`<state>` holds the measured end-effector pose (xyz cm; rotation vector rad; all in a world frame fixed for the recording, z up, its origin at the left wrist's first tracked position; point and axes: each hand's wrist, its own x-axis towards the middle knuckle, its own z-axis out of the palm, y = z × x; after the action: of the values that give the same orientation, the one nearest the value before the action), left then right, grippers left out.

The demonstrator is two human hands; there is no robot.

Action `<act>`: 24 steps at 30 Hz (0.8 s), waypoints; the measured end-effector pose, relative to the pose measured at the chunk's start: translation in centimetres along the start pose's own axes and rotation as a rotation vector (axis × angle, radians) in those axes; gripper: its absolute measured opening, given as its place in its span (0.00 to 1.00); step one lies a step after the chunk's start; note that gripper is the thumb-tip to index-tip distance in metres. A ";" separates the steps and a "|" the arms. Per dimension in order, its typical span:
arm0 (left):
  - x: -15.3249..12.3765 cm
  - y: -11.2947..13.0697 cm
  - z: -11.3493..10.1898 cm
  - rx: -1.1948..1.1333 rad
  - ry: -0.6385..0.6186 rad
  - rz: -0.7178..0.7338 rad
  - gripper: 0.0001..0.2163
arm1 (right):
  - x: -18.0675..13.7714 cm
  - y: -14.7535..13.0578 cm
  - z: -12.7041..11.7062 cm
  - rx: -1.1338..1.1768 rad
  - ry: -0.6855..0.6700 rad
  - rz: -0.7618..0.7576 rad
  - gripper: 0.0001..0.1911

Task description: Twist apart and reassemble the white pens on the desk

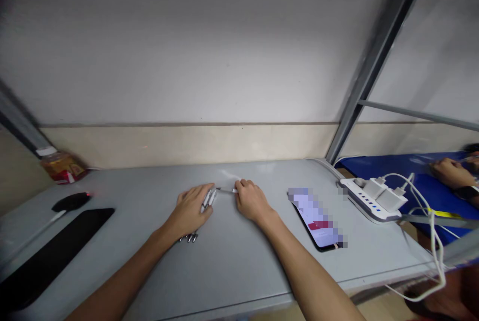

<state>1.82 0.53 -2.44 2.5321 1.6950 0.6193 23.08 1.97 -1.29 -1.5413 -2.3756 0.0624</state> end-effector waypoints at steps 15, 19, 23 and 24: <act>-0.7 -0.4 -0.9 0.108 0.011 -0.054 0.19 | -0.3 0.0 -0.3 0.152 -0.048 -0.101 0.12; -0.5 0.5 -1.2 0.036 0.118 0.105 0.20 | -0.5 -0.6 -0.5 0.123 -0.059 -0.119 0.11; -0.3 1.1 -1.3 -0.005 0.099 0.250 0.13 | -0.7 -1.2 -0.7 0.107 -0.058 -0.139 0.12; -0.2 1.1 -1.3 -0.007 0.084 0.265 0.12 | -0.7 -1.3 -0.8 0.108 -0.059 -0.147 0.12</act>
<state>2.28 -0.32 -1.08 2.7876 1.3846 0.7542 22.39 0.63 -0.45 -1.3308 -2.4794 0.2023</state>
